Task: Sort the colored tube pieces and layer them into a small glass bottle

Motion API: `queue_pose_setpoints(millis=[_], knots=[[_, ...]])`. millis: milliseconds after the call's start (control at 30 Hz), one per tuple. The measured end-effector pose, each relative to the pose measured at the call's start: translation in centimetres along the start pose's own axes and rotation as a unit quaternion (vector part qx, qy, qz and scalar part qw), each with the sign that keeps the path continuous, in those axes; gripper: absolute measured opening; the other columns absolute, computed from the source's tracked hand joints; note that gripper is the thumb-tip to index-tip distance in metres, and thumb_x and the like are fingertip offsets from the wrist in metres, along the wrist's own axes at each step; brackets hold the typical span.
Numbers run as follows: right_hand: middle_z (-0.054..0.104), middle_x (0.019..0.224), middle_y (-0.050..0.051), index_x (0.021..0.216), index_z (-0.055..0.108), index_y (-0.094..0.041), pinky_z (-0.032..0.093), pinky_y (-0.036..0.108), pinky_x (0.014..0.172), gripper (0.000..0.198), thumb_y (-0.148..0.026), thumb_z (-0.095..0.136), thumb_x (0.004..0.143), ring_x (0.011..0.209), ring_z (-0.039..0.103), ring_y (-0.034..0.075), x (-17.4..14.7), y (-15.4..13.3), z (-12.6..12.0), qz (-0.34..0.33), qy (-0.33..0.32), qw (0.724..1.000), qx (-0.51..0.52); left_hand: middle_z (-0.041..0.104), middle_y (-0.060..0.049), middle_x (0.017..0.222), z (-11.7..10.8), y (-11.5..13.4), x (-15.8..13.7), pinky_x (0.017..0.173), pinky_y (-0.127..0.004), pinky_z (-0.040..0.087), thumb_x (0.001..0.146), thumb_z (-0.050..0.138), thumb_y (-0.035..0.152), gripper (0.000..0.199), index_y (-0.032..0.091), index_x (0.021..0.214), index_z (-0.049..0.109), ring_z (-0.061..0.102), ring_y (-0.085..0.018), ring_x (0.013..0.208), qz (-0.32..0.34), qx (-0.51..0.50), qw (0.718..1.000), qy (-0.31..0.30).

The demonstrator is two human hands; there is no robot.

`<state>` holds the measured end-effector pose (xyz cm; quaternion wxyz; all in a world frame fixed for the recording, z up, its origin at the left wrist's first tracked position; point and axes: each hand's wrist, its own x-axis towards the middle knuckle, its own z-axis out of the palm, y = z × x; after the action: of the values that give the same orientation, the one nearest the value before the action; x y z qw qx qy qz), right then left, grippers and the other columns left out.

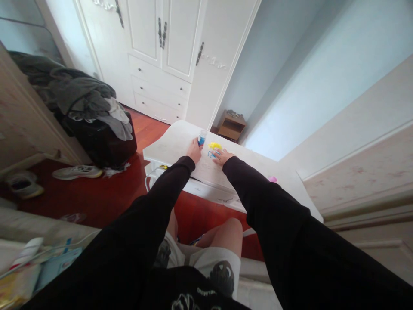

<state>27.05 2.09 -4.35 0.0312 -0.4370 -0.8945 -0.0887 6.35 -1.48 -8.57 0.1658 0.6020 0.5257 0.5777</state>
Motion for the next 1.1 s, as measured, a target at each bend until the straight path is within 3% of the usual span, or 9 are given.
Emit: queue_pose_setpoints(millis=[133, 233, 400, 633, 833, 900, 967, 1033, 1100], knots=[[0.047, 0.157, 0.019, 0.155, 0.047, -0.020, 0.042, 0.051, 0.107, 0.063, -0.046, 0.056, 0.099, 0.133, 0.049, 0.038, -0.5, -0.6, 0.4, 0.039, -0.031, 0.998, 0.025, 0.056, -0.016, 0.115, 0.3, -0.4, 0.1, 0.109, -0.052, 0.045, 0.087, 0.052, 0.004, 0.036, 0.013, 0.121, 0.048, 0.059, -0.030, 0.114, -0.003, 0.006, 1.000, -0.008], [0.050, 0.151, 0.025, 0.151, 0.049, -0.013, 0.044, 0.057, 0.103, 0.064, -0.053, 0.052, 0.100, 0.129, 0.049, 0.041, -0.4, -1.3, 0.6, 0.079, -0.026, 0.996, 0.044, 0.055, -0.016, 0.115, 0.4, -0.4, 0.1, 0.109, -0.053, 0.045, 0.087, 0.053, 0.005, 0.037, 0.014, 0.123, 0.048, 0.059, -0.030, 0.115, 0.000, 0.011, 1.000, -0.014], [0.057, 0.138, 0.025, 0.134, 0.060, -0.013, 0.045, 0.057, 0.101, 0.059, -0.059, 0.053, 0.097, 0.127, 0.047, 0.040, 0.5, -2.2, 1.2, 0.110, -0.003, 0.991, 0.073, 0.055, -0.013, 0.111, 0.3, -0.1, 0.0, 0.109, -0.052, 0.045, 0.089, 0.054, 0.008, 0.033, 0.015, 0.121, 0.048, 0.059, -0.030, 0.113, 0.009, 0.009, 1.000, -0.015], [0.059, 0.132, 0.021, 0.128, 0.064, -0.014, 0.045, 0.049, 0.102, 0.051, -0.051, 0.064, 0.093, 0.122, 0.050, 0.036, -0.2, -2.9, 1.6, 0.128, 0.045, 0.982, 0.130, 0.057, -0.011, 0.107, -0.7, 0.4, -0.1, 0.102, -0.046, 0.049, 0.089, 0.057, 0.012, 0.023, 0.018, 0.110, 0.050, 0.059, -0.026, 0.104, 0.008, 0.022, 0.999, -0.036], [0.063, 0.128, 0.015, 0.125, 0.065, -0.019, 0.045, 0.047, 0.102, 0.053, -0.047, 0.078, 0.082, 0.119, 0.053, 0.033, -0.3, -2.0, 1.7, 0.067, 0.142, 0.970, 0.187, 0.057, -0.011, 0.108, 0.7, -0.1, 7.0, 0.099, -0.045, 0.051, 0.092, 0.053, 0.017, 0.018, 0.019, 0.110, 0.049, 0.058, -0.025, 0.104, 0.086, 0.025, 0.996, 0.021], [0.065, 0.124, 0.012, 0.121, 0.067, -0.022, 0.043, 0.047, 0.104, 0.040, -0.044, 0.071, 0.088, 0.117, 0.053, 0.031, 0.6, -0.9, 2.1, 0.001, 0.184, 0.958, 0.221, 0.056, -0.013, 0.111, 2.2, -0.8, 9.8, 0.097, -0.046, 0.052, 0.098, 0.045, 0.021, 0.017, 0.018, 0.115, 0.047, 0.058, -0.025, 0.104, 0.101, 0.015, 0.993, 0.065], [0.067, 0.115, 0.010, 0.112, 0.069, -0.023, 0.041, 0.048, 0.104, 0.026, -0.040, 0.063, 0.094, 0.112, 0.054, 0.030, 1.4, 0.3, 2.3, 0.005, 0.243, 0.937, 0.252, 0.057, -0.011, 0.107, 3.6, -1.8, 11.4, 0.090, -0.041, 0.055, 0.099, 0.046, 0.023, 0.016, 0.020, 0.114, 0.048, 0.060, -0.022, 0.098, 0.105, -0.024, 0.991, 0.085], [0.068, 0.103, 0.010, 0.102, 0.071, -0.023, 0.042, 0.047, 0.100, 0.021, -0.034, 0.054, 0.097, 0.106, 0.055, 0.029, 1.9, 1.2, 2.0, 0.029, 0.284, 0.913, 0.290, 0.058, -0.009, 0.103, 4.5, -2.6, 11.9, 0.083, -0.036, 0.057, 0.099, 0.051, 0.027, 0.014, 0.020, 0.111, 0.049, 0.060, -0.020, 0.092, 0.113, -0.075, 0.989, 0.061], [0.068, 0.099, 0.009, 0.096, 0.072, -0.024, 0.043, 0.047, 0.099, 0.019, -0.032, 0.056, 0.096, 0.104, 0.055, 0.029, 2.2, 1.8, 1.5, 0.017, 0.263, 0.912, 0.313, 0.058, -0.010, 0.113, 4.8, -3.0, 11.9, 0.079, -0.032, 0.057, 0.098, 0.055, 0.032, 0.022, 0.020, 0.116, 0.050, 0.060, -0.020, 0.099, 0.132, -0.103, 0.986, 0.025]])
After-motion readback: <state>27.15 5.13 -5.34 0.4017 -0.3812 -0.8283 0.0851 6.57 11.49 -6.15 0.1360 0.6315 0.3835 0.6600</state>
